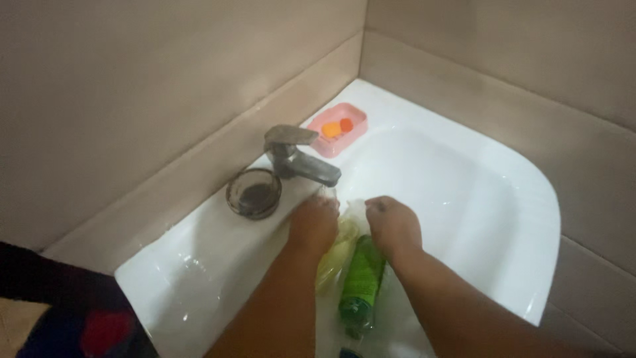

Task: The person fills a white container with water from a tap and pours it into the toilet bowl before rinsing several plastic bottles and a soap dish under a bathroom sink faucet, placing each item onto the back of the toilet tank.

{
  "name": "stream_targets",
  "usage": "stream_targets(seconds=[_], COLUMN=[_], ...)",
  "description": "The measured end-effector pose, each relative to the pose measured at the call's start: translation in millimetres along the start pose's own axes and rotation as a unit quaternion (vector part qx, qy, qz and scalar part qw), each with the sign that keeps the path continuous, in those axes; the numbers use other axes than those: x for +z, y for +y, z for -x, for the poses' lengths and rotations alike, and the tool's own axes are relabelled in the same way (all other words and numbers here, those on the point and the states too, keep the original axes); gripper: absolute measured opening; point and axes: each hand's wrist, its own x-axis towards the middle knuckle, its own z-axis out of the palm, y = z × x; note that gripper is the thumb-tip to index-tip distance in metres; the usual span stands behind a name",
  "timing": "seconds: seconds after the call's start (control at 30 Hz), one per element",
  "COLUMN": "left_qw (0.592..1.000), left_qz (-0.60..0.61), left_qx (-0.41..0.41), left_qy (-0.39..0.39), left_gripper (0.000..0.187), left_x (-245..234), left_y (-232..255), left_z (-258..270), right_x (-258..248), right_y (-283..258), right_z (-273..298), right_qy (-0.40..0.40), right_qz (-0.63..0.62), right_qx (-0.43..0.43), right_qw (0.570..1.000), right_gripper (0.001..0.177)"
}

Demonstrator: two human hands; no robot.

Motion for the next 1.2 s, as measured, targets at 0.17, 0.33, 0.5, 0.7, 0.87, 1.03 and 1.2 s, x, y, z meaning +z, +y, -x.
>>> stream_targets(seconds=[0.17,0.33,0.5,0.7,0.87,1.03,1.2], left_qw=[0.606,0.496,0.585,0.993,0.928,0.934,0.943], left_qz=[0.686,0.735,0.720,0.055,0.317,0.282,0.276], left_qx=[-0.403,-0.460,-0.372,-0.052,-0.172,-0.219,-0.161], left_qy=[-0.012,0.038,0.027,0.087,0.093,0.019,0.090], left_gripper=[0.026,0.026,0.030,0.027,0.046,0.050,0.043], left_x=[-6,-3,22,23,-11,-23,-16], left_y=[21,33,24,26,41,40,48], left_z=[-19,-19,-24,0,-3,-15,-9], right_x=[43,56,42,22,-2,6,18], right_y=[53,51,26,6,-15,-16,-28], right_z=[-65,-83,-77,-67,-57,-41,-26], right_qy=[0.046,-0.078,-0.205,-0.198,-0.205,-0.304,-0.270], right_qz=[0.207,0.144,0.013,-0.244,-0.417,-0.501,-0.495], right_qx=[-0.295,-0.144,-0.001,-0.037,0.127,0.076,0.152], right_qw=[0.932,0.976,0.979,0.949,0.876,0.807,0.812], right_gripper=[0.037,0.034,0.035,0.024,0.026,0.034,0.028])
